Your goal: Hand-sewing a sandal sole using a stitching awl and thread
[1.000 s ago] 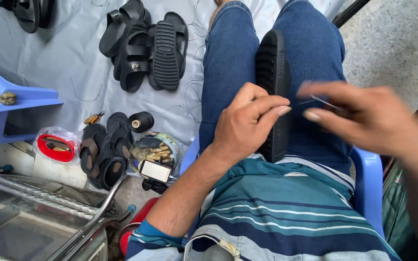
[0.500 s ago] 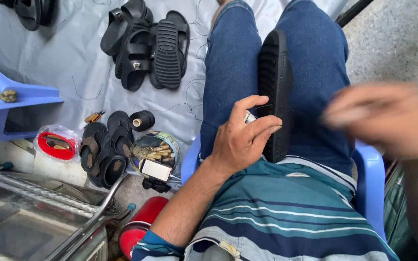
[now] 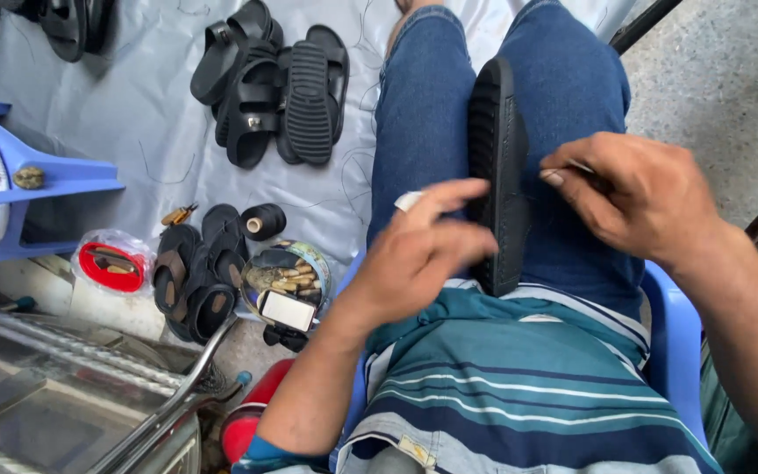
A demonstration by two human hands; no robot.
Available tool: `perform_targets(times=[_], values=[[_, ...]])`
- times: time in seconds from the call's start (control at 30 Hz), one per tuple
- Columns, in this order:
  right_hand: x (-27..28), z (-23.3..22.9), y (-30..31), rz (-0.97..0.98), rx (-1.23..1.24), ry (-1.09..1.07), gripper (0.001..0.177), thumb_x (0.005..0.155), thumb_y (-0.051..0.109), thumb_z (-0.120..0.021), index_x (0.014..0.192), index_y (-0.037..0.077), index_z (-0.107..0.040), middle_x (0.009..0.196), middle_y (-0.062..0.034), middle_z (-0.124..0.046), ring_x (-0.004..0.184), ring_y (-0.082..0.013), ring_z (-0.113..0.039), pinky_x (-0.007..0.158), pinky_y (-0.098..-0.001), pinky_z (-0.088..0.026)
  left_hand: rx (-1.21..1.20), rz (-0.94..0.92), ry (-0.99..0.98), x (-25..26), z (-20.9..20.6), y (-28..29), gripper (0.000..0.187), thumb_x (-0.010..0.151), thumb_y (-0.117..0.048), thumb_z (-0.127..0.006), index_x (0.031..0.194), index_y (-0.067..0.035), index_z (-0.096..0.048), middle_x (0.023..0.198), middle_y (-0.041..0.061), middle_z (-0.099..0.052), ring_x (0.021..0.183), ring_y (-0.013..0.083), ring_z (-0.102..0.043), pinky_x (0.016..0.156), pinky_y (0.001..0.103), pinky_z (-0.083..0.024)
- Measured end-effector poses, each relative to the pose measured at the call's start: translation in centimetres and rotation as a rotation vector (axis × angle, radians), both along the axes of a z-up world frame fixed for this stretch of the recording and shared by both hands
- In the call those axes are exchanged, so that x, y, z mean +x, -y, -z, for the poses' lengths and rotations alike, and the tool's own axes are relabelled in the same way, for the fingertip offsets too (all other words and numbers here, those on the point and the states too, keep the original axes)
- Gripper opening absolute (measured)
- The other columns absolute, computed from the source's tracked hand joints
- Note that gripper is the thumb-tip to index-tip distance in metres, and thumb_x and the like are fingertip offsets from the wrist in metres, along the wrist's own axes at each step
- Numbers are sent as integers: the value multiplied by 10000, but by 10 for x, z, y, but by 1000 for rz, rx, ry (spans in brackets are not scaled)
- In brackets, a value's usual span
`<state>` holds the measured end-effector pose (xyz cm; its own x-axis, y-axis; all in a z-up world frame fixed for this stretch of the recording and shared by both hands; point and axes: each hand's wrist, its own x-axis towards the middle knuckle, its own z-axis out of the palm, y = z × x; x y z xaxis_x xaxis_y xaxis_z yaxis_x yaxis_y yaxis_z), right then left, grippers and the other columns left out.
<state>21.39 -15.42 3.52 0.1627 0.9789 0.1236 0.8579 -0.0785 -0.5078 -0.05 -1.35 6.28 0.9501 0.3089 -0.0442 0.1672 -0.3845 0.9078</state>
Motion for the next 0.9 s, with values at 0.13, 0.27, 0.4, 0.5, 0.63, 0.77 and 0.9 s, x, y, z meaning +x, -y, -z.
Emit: perform_targets(times=[0.13, 0.27, 0.4, 0.5, 0.63, 0.77, 0.9], values=[[1, -5, -15, 43, -43, -284, 106, 875, 172, -649, 967, 121, -660, 856, 0, -671, 584, -111, -580, 553, -248, -447, -807, 168, 402, -17, -26, -8, 197, 971, -246, -543, 1027, -91, -649, 1393, 205, -434, 1307, 268, -493, 1152, 355, -421], [5, -7, -14, 86, -141, -334, 172, 850, 186, -623, 1006, 197, -696, 593, 37, -602, 417, -75, -420, 486, -226, -358, -400, -30, 183, 5, -6, 6, 367, 870, -143, -642, 1214, -74, -536, 1365, 161, -484, 1300, 238, -482, 1124, 331, -389], [4, 4, -11, 128, -42, -542, 136, 818, 22, -613, 889, 99, -700, 535, 12, -584, 360, -25, -301, 374, -182, -233, 278, -204, -29, 9, 50, 15, 484, 830, -335, -637, 1288, -257, -500, 916, -28, -460, 574, 138, -485, 563, 307, -469], [0, 3, -10, 138, -28, -527, 158, 794, -5, -595, 835, 101, -705, 562, 4, -600, 367, -36, -335, 388, -192, -252, 196, -68, 0, 5, 55, 6, 404, 967, -134, -550, 1339, -264, -458, 680, -7, -317, 579, 174, -424, 586, 328, -424], [13, -10, -10, 23, -371, -459, 235, 774, 215, -524, 887, 217, -730, 675, 47, -734, 296, -40, -345, 284, -200, -306, -216, -21, -116, 5, 37, -15, 377, 936, -165, -530, 1311, -182, -490, 760, -17, -419, 689, 99, -445, 727, 190, -382], [21, -43, 8, -45, -718, -268, 808, 675, 463, -595, 1421, 317, -323, 1062, 49, -579, 803, -147, -612, 674, -309, -529, -430, -289, -299, -21, 42, -44, 291, 879, -170, -407, 880, -165, -699, 1219, -57, -587, 728, 113, -657, 379, 153, -360], [25, -38, 14, -158, -493, 104, 561, 832, 363, -383, 1386, 301, -322, 1249, -26, -407, 727, -223, -588, 529, -405, -557, 334, -742, -269, -22, 42, -39, 253, 897, -280, -470, 867, -95, -639, 1174, 120, -494, 1079, 260, -527, 917, 400, -405]])
